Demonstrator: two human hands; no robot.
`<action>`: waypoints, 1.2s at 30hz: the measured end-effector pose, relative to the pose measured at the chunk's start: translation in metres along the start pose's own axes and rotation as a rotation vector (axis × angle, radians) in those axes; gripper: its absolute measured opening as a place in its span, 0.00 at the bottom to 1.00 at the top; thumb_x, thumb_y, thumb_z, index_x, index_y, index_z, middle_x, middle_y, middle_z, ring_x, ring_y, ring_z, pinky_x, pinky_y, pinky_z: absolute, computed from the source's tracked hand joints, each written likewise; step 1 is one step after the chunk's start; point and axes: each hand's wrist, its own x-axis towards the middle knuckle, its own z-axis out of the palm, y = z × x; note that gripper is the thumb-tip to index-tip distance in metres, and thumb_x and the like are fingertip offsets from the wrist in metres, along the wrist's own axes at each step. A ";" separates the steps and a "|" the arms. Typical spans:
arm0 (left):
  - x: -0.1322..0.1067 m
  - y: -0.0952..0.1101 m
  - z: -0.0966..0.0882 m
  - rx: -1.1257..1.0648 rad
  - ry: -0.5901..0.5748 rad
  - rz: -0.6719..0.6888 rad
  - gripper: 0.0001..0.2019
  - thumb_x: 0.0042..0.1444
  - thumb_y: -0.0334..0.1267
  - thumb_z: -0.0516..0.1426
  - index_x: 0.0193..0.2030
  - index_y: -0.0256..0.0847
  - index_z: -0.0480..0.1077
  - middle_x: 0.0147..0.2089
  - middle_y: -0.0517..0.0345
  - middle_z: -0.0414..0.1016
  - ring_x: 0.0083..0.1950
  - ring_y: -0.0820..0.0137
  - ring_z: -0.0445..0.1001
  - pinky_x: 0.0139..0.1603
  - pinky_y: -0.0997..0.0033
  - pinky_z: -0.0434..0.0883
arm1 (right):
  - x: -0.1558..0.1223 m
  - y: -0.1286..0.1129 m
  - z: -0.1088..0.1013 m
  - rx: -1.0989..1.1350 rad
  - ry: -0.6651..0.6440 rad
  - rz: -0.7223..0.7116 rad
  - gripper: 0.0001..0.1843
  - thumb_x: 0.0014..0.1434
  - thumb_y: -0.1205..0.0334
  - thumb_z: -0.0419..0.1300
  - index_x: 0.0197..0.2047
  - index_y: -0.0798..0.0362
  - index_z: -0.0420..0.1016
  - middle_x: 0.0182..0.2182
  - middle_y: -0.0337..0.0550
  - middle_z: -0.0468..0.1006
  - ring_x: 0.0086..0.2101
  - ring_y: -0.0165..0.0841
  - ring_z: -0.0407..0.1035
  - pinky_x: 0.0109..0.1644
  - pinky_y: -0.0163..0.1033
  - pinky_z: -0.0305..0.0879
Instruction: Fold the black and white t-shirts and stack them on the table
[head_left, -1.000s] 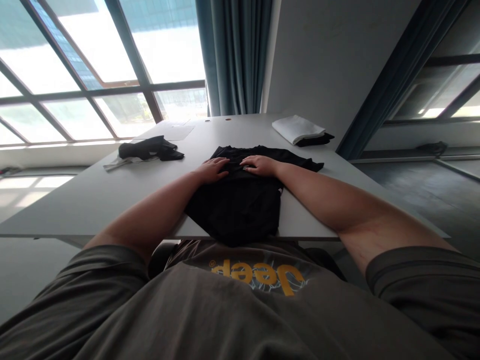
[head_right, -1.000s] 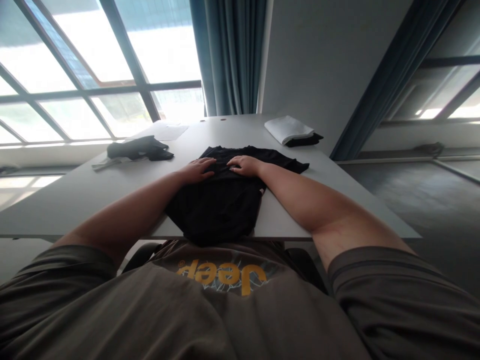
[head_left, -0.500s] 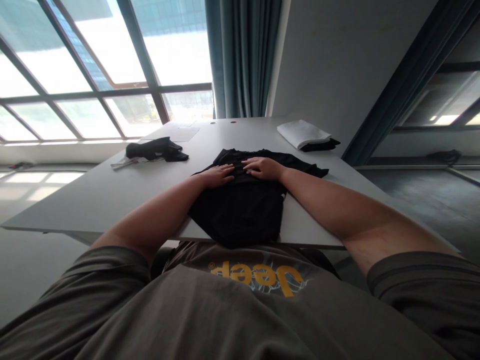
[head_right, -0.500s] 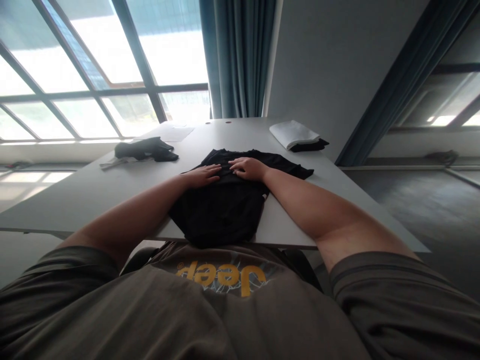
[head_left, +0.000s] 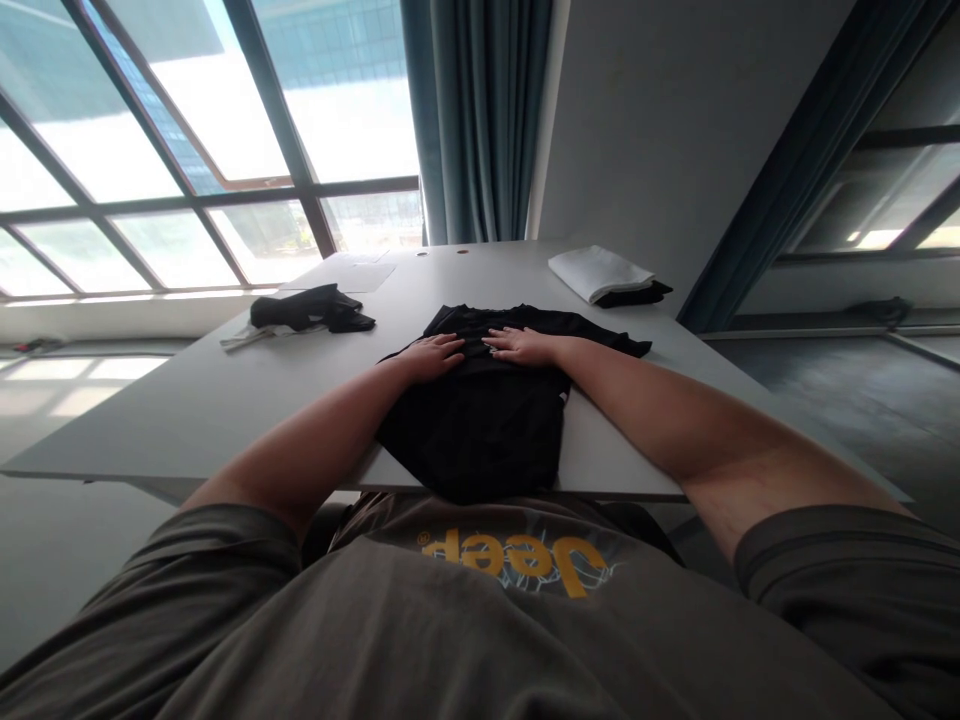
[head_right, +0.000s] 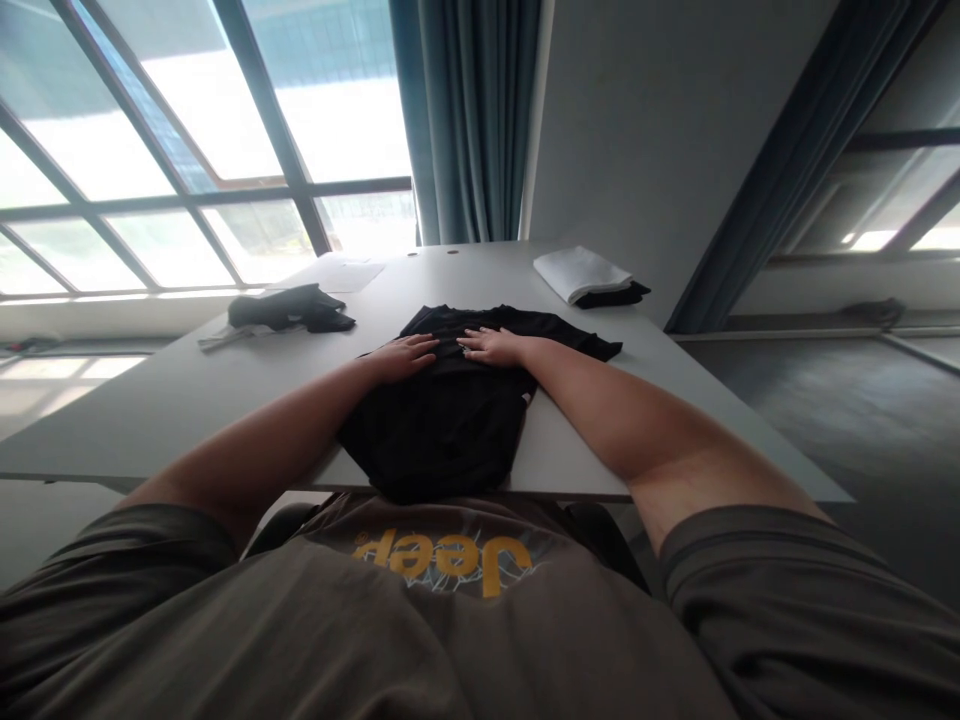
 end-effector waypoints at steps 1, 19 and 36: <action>0.000 0.000 0.000 0.012 -0.002 -0.008 0.33 0.77 0.59 0.43 0.82 0.51 0.56 0.83 0.53 0.50 0.82 0.53 0.49 0.80 0.48 0.47 | 0.000 -0.001 0.000 -0.003 -0.007 0.018 0.36 0.72 0.36 0.54 0.79 0.34 0.62 0.78 0.43 0.52 0.76 0.56 0.46 0.76 0.74 0.41; 0.022 -0.008 0.001 0.096 -0.011 -0.053 0.28 0.78 0.59 0.41 0.79 0.61 0.60 0.81 0.55 0.56 0.79 0.49 0.57 0.76 0.38 0.54 | -0.001 -0.006 0.005 -0.078 0.019 0.258 0.41 0.73 0.32 0.47 0.82 0.38 0.55 0.80 0.48 0.45 0.77 0.52 0.43 0.78 0.66 0.40; 0.012 -0.116 0.004 -0.021 0.063 -0.311 0.28 0.73 0.54 0.50 0.73 0.48 0.70 0.75 0.48 0.66 0.72 0.51 0.69 0.71 0.59 0.66 | -0.036 0.055 -0.015 -0.116 0.048 0.531 0.41 0.71 0.36 0.54 0.80 0.46 0.63 0.77 0.53 0.56 0.75 0.52 0.53 0.77 0.55 0.52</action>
